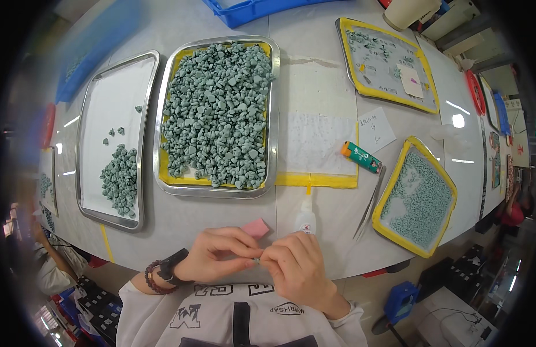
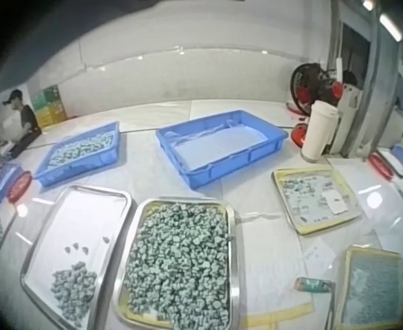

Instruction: Gluing small green plastic pieces onto base components at a factory workbench.

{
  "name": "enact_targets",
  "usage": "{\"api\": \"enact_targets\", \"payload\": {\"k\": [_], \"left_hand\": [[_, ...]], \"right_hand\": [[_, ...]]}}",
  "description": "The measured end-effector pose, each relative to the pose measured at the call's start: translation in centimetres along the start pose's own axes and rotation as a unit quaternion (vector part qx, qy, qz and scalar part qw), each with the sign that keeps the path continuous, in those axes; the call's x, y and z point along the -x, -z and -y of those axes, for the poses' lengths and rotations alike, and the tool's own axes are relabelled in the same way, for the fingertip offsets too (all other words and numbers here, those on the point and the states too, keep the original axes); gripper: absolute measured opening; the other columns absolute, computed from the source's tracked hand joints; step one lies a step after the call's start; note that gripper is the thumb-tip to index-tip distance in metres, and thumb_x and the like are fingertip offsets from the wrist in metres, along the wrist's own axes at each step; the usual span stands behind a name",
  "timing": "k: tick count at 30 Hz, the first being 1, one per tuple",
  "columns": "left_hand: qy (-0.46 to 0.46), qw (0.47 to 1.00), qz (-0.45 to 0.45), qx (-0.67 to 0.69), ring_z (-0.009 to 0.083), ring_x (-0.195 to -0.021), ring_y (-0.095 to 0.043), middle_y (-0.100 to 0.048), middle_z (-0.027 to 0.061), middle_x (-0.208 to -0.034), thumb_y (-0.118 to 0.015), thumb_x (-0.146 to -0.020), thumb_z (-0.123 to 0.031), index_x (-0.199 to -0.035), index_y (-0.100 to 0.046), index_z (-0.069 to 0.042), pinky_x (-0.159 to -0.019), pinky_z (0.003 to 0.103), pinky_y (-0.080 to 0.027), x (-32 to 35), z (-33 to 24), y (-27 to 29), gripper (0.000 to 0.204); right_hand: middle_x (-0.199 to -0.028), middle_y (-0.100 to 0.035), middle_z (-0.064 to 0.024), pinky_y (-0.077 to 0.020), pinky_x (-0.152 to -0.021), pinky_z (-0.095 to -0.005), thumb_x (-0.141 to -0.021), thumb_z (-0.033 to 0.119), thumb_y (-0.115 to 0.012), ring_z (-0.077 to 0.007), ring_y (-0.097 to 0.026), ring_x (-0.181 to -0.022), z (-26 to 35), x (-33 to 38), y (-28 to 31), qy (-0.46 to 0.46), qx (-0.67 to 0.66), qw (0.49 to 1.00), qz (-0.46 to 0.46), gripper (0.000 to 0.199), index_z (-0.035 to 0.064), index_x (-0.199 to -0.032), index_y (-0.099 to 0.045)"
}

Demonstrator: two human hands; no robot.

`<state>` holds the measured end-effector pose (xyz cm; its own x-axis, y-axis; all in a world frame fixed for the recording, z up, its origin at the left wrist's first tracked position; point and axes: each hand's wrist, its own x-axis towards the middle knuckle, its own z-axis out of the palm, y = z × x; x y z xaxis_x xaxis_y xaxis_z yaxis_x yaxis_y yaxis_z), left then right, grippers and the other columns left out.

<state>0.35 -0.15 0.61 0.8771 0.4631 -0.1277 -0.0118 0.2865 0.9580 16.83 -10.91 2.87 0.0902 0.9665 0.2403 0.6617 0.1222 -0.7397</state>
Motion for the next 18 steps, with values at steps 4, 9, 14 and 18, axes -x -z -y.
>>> {"api": "enact_targets", "payload": {"k": [4,9,14,18], "left_hand": [[-0.013,1.000,-0.012,-0.024,0.0177,-0.090,-0.062,-0.064,0.0106,-0.097,-0.067,-0.074,0.009,-0.096,-0.068,0.000,-0.079,0.029,-0.051,-0.04,0.31,0.02,0.024],[-0.003,0.997,0.006,0.071,0.0170,-0.091,-0.061,-0.063,0.0120,-0.098,-0.066,-0.073,0.013,-0.094,-0.068,0.001,-0.080,0.029,-0.050,-0.18,0.41,0.29,0.024],[0.022,0.989,-0.014,0.143,0.0176,-0.092,-0.061,-0.063,0.0124,-0.098,-0.065,-0.073,0.013,-0.093,-0.067,0.001,-0.081,0.030,-0.050,-0.20,0.36,0.09,0.024],[0.048,0.985,-0.035,0.163,0.0180,-0.093,-0.061,-0.063,0.0128,-0.099,-0.064,-0.074,0.013,-0.094,-0.067,0.001,-0.081,0.030,-0.050,-0.14,0.18,-0.05,0.024]], "right_hand": [[-0.074,-0.052,-0.0053,-0.0399,-0.064,-0.0327,-0.064,-0.001,-0.071,-0.0230,-0.050,-0.068,0.39,0.03,-0.21,-0.042,0.028,0.999,-0.016,0.021,0.0061,-0.078,-0.056],[-0.071,-0.055,-0.0041,-0.0401,-0.061,-0.0308,-0.059,-0.005,-0.075,-0.0208,-0.051,-0.067,-0.11,0.24,-0.26,-0.084,-0.089,0.991,-0.055,0.023,0.0047,-0.075,-0.061],[-0.073,-0.057,-0.0039,-0.0410,-0.060,-0.0301,-0.058,-0.006,-0.075,-0.0202,-0.052,-0.068,0.15,0.09,-0.47,-0.062,-0.088,0.991,-0.074,0.024,0.0044,-0.077,-0.064],[-0.073,-0.057,-0.0038,-0.0420,-0.061,-0.0305,-0.058,-0.006,-0.074,-0.0208,-0.053,-0.069,0.17,0.14,-0.49,-0.063,-0.073,0.992,-0.075,0.024,0.0049,-0.078,-0.065]]}}
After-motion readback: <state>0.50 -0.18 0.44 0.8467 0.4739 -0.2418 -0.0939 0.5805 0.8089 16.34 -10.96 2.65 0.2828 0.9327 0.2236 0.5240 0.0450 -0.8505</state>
